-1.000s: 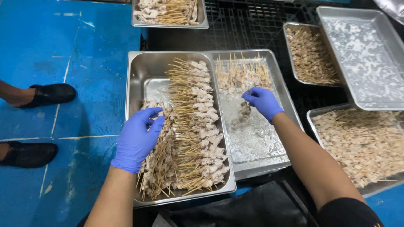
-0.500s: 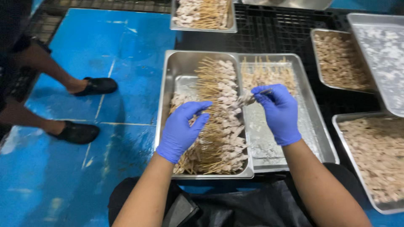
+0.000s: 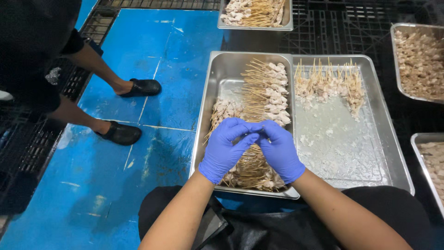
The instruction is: The person threads pieces of raw meat onto bamboo skewers by hand, dipping and coating them in a powdery mixture on a metal tray, then arranges the finished skewers upright in a stainless steel tray. They repeat this cycle continuously, filling trays of skewers.
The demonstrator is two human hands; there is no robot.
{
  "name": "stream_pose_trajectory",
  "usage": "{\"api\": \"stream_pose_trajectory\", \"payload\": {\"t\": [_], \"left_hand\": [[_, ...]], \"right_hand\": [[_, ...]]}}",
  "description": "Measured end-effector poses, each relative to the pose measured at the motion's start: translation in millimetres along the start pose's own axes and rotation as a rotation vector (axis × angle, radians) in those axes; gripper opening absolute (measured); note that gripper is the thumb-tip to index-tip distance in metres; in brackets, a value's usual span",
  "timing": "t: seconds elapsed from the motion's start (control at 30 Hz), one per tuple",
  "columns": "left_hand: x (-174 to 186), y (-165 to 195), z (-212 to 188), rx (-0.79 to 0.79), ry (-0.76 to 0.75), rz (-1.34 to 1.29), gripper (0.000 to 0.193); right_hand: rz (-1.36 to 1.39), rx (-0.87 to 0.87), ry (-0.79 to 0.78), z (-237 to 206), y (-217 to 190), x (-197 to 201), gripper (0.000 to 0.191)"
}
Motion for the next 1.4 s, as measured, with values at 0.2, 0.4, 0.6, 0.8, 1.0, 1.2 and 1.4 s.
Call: {"api": "stream_pose_trajectory", "payload": {"t": [0.2, 0.4, 0.6, 0.8, 1.0, 1.2, 1.4], "left_hand": [[-7, -24, 0, 0.088, -0.030, 0.003, 0.014], [1, -84, 6, 0.344, 0.203, -0.068, 0.014], [19, -140, 8, 0.576, 0.353, -0.276, 0.013], [44, -172, 15, 0.680, 0.556, -0.408, 0.012], [57, -190, 23, 0.601, 0.615, -0.442, 0.009], [24, -195, 23, 0.300, 0.346, 0.117, 0.008], [-20, -220, 15, 0.205, 0.091, 0.286, 0.008]], "right_hand": [[0.043, -0.162, -0.006, -2, 6, 1, 0.030], [0.040, -0.275, 0.011, 3, 9, 9, 0.032], [0.087, -0.345, 0.042, 7, 8, 15, 0.028], [0.223, -0.316, 0.087, 13, 6, 25, 0.020], [0.214, -0.288, 0.102, 16, 2, 37, 0.018], [0.232, -0.263, 0.179, 26, 3, 67, 0.017], [0.251, -0.294, 0.264, 35, 9, 88, 0.018]]}}
Point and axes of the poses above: each hand's wrist, its own z-axis towards the middle knuckle, its own x-axis out of the back of the hand, y = z × x, the point moved 4 cm from there along z, towards the middle knuckle, and after that the axes turned 13 degrees about y, right-handed, at the moved point
